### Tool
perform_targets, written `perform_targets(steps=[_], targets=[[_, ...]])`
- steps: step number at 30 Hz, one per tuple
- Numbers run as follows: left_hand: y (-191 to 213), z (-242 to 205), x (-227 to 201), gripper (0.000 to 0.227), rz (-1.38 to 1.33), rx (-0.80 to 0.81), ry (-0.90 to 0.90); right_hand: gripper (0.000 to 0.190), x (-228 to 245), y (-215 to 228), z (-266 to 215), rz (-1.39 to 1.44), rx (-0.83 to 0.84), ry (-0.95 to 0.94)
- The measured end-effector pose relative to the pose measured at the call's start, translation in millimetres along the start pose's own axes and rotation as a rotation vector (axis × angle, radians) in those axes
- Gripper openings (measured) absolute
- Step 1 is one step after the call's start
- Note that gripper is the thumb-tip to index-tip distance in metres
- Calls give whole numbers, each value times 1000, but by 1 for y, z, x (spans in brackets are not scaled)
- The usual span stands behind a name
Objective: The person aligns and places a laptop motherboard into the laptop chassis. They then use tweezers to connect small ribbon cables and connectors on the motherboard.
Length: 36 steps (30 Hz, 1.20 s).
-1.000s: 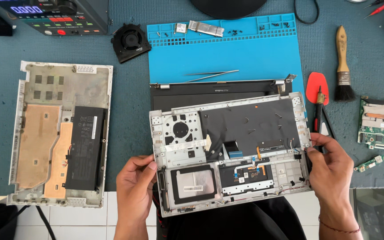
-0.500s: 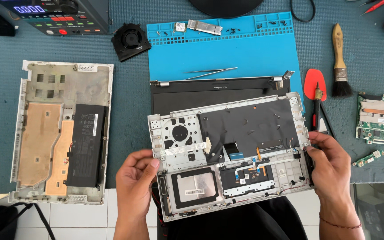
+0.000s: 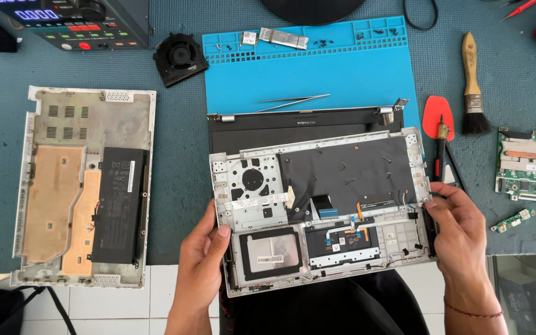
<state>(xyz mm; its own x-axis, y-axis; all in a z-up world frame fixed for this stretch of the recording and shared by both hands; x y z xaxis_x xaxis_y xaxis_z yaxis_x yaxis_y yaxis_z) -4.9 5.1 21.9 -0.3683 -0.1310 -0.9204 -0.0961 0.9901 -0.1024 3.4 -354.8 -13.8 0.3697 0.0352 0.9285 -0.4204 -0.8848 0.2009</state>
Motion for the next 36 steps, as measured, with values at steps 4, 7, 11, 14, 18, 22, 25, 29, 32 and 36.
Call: perform_targets(steps=[4,7,11,14,18,22,25,29,32,36], targets=[[5,2,12,62,-4,-18,37,24,5,-2,-1,-51,-5,-23],[7,3,18,64,-33,-45,58,26,3,-3,0,43,19,-9],[4,6,12,66,-127,-4,77,26,8,-5,-2,30,-3,-60],[0,8,10,67,-219,18,94,25,10,-5,-2,11,-5,-54],[-5,12,1,64,-333,21,124,24,16,-7,-5,-6,-36,-87],[-6,17,-6,62,-411,84,80,27,23,-9,-7,-39,-44,-120],[-2,19,-8,61,-389,69,94,28,27,-8,-7,-79,-43,-88],[6,26,-15,63,-191,127,147,31,34,-6,-8,-72,-40,-80],[10,32,-33,63,117,118,103,34,39,-7,-12,-114,-24,-47],[11,34,-61,69,409,152,-19,46,48,-11,-18,-117,83,-9]])
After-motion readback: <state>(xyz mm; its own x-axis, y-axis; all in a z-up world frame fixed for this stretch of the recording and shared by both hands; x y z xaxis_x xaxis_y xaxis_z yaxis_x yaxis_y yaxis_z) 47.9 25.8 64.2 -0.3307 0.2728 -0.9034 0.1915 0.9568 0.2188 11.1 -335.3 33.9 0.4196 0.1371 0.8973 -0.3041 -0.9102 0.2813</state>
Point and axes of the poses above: each hand's wrist, its own z-axis towards the middle knuckle, its own y-axis out of the back of the hand, x = y × z, the point moved 2 cm from there along z, towards the middle knuckle, and after that the axes turned 4 degrees about z, right-handed, at the moved point
